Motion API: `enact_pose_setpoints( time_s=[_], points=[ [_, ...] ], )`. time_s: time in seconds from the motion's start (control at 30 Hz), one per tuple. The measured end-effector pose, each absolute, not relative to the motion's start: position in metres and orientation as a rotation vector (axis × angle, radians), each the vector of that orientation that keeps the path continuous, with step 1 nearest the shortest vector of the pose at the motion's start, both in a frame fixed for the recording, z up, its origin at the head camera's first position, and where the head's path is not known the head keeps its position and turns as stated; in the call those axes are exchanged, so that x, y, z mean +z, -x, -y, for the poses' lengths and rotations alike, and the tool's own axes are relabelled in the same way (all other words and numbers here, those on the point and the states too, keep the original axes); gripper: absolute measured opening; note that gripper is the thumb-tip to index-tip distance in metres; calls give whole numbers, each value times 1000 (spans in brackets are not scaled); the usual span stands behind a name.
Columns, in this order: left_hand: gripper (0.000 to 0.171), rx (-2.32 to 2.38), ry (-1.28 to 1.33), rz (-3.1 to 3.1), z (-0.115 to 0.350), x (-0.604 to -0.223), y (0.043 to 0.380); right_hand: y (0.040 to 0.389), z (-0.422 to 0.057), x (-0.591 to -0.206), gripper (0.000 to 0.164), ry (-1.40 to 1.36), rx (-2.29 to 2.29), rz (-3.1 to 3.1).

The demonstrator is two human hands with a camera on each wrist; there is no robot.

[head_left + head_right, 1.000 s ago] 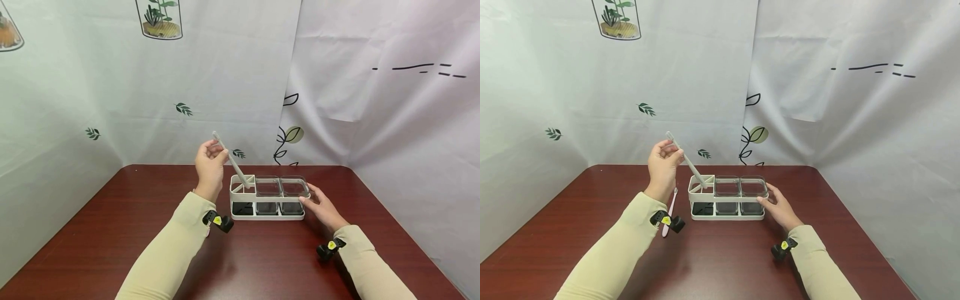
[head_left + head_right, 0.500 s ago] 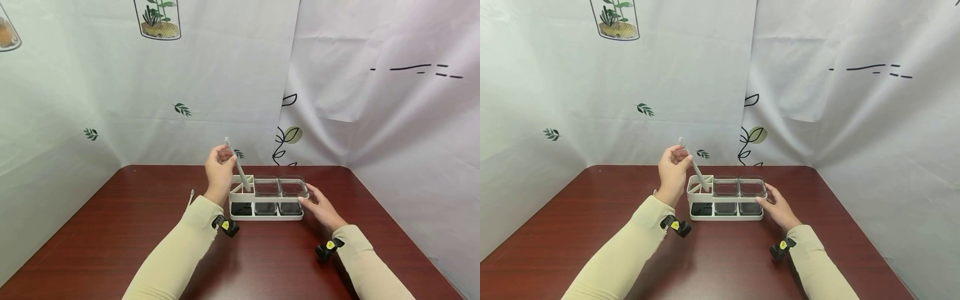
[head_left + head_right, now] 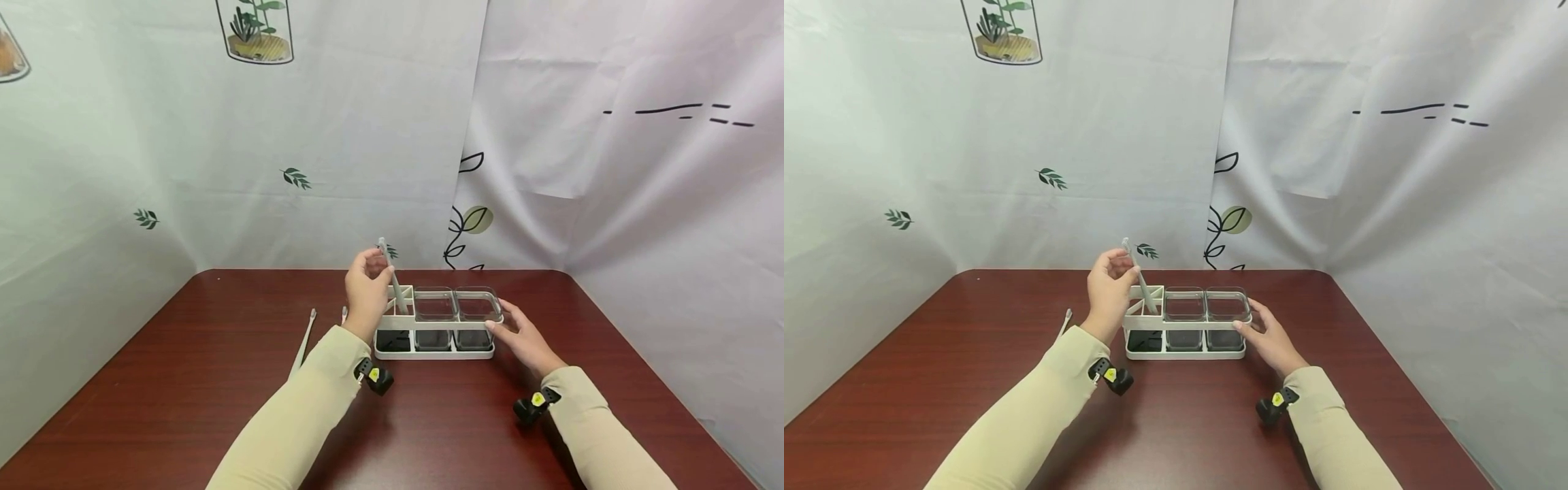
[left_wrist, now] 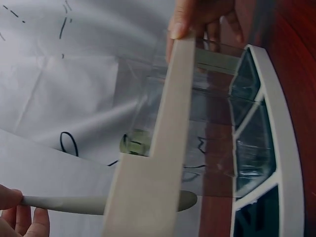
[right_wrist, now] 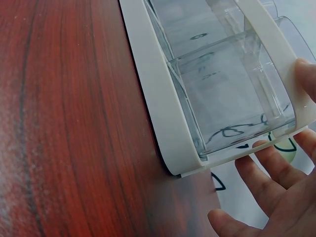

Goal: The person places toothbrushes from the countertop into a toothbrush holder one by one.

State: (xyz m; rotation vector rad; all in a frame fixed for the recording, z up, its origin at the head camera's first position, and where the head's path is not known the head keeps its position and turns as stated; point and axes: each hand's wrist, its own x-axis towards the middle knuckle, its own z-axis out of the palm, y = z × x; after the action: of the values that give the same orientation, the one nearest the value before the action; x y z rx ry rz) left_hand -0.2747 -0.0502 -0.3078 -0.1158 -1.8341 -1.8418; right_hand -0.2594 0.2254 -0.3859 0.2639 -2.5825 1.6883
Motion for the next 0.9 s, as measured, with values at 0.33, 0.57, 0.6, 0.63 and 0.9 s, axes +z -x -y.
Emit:
enact_pose_setpoints(
  time_s=[0.33, 0.57, 0.6, 0.63, 0.9],
  points=[
    [30, -1775, 133, 1911, 46, -318, 275, 259, -225, -385, 71, -263, 1694, 2585],
    [29, -1759, 192, 1952, 41, -324, 276, 259, -225, -386, 70, -277, 1685, 2575],
    [29, -1752, 194, 1958, 41, -325, 276, 259, -225, -387, 69, -279, 1682, 2573],
    [29, -1745, 197, 1962, 40, -325, 277, 259, -225, -387, 69, -280, 1680, 2573],
    [29, -1710, 193, 2012, 38, -328, 278, 260, -225, -387, 69, -274, 1676, 2574]
  ],
)
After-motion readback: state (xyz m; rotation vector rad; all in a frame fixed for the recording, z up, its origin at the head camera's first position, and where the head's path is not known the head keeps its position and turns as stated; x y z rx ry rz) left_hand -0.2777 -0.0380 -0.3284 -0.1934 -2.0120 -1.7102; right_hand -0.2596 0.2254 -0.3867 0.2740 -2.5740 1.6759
